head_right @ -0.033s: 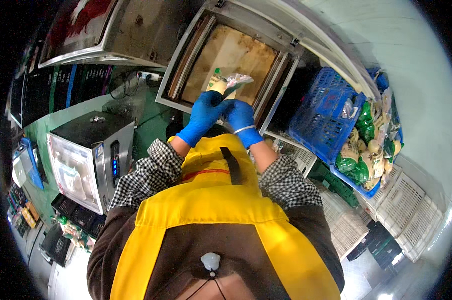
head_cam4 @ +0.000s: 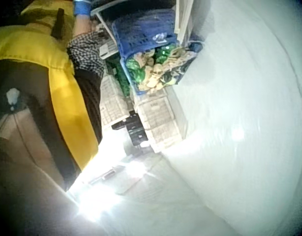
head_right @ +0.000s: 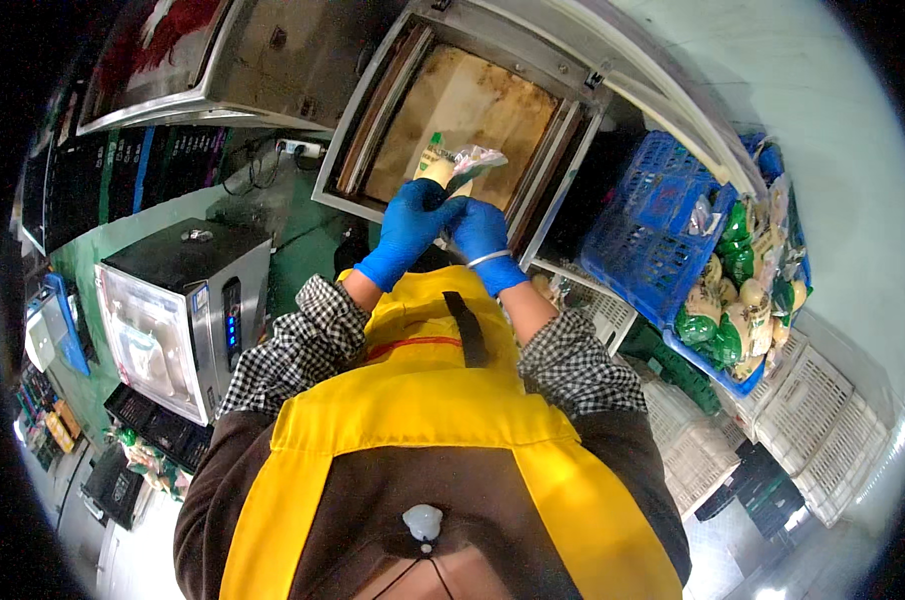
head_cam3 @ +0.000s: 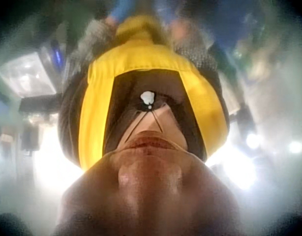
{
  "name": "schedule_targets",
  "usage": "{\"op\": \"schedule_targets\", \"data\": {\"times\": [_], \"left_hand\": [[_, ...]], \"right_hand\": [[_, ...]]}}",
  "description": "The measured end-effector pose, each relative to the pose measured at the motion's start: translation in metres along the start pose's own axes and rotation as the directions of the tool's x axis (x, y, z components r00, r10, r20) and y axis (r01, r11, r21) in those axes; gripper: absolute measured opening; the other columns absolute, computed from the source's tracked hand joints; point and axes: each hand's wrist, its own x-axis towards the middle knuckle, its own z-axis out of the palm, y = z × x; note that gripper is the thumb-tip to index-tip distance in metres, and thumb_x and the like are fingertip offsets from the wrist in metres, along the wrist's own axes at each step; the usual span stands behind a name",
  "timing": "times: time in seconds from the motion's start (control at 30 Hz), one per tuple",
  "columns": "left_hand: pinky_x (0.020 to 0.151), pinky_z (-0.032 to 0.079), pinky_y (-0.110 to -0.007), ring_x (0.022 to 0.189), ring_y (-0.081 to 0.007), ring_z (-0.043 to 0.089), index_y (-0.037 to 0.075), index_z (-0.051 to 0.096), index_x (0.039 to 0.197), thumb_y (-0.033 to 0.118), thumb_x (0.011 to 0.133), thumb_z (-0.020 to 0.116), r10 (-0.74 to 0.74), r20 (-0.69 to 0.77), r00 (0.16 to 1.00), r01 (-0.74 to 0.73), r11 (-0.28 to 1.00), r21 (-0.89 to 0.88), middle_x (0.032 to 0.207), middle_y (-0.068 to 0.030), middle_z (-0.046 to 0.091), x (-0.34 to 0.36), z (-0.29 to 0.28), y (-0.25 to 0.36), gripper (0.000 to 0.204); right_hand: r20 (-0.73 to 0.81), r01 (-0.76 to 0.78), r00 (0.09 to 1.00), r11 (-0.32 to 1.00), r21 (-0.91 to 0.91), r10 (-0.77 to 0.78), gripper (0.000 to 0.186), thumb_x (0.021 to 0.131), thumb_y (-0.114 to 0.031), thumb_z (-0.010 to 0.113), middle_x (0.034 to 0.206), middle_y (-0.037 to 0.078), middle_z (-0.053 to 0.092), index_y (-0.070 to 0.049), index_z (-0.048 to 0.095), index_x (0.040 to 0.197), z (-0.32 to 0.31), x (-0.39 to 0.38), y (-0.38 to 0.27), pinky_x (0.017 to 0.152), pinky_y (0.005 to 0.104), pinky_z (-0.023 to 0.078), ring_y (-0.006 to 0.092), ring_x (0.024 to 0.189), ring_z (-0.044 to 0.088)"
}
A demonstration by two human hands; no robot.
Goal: The person repeatedly picks packaged fruit from a blue crate, opens the plastic bags, places the fruit into a vacuum-sealing machine, seals them, and then transfers the sealed packages into a white basket. The process is repeated multiple times throughout the clip.
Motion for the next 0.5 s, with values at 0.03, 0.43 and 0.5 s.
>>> {"op": "schedule_targets", "data": {"times": [0.03, 0.43, 0.5], "left_hand": [[0.063, 0.048, -0.034, 0.07, -0.0276, 0.061, 0.003, 0.062, 0.082, 0.034, 0.072, 0.07, -0.018, 0.007, 1.0, 0.018, 0.997, 0.08, 0.076, -0.0142, 0.061, 0.001, 0.0, 0.0, 0.034], [0.063, 0.047, -0.043, 0.07, -0.0364, 0.058, 0.004, 0.062, 0.078, 0.023, 0.081, 0.054, 0.13, 0.182, 0.975, -0.203, 0.855, 0.478, 0.077, -0.0207, 0.06, 0.007, -0.009, -0.002, 0.021], [0.063, 0.047, -0.043, 0.072, -0.0371, 0.058, 0.004, 0.064, 0.078, 0.023, 0.081, 0.054, 0.133, 0.259, 0.957, -0.238, 0.871, 0.431, 0.077, -0.0217, 0.06, 0.013, -0.013, 0.002, 0.022]], "right_hand": [[0.039, -0.062, 0.997, 0.998, 0.006, 0.062, 0.015, 0.074, -0.021, 0.061, 0.073, 0.016, 0.062, -0.007, 0.066, 0.074, 0.001, 0.0, 0.001, 0.062, 0.0359, 0.048, 0.032, 0.068, 0.061], [0.099, -0.288, 0.956, 0.822, 0.491, 0.276, 0.027, 0.078, -0.03, 0.061, 0.084, 0.018, 0.063, -0.005, 0.066, 0.087, 0.023, -0.022, 0.024, 0.069, 0.0336, 0.048, 0.0282, 0.078, 0.063], [0.003, -0.272, 0.948, 0.809, 0.522, 0.317, 0.027, 0.079, -0.028, 0.061, 0.084, 0.017, 0.064, -0.003, 0.065, 0.089, 0.014, -0.022, 0.019, 0.069, 0.0327, 0.047, 0.0269, 0.078, 0.063]]}}
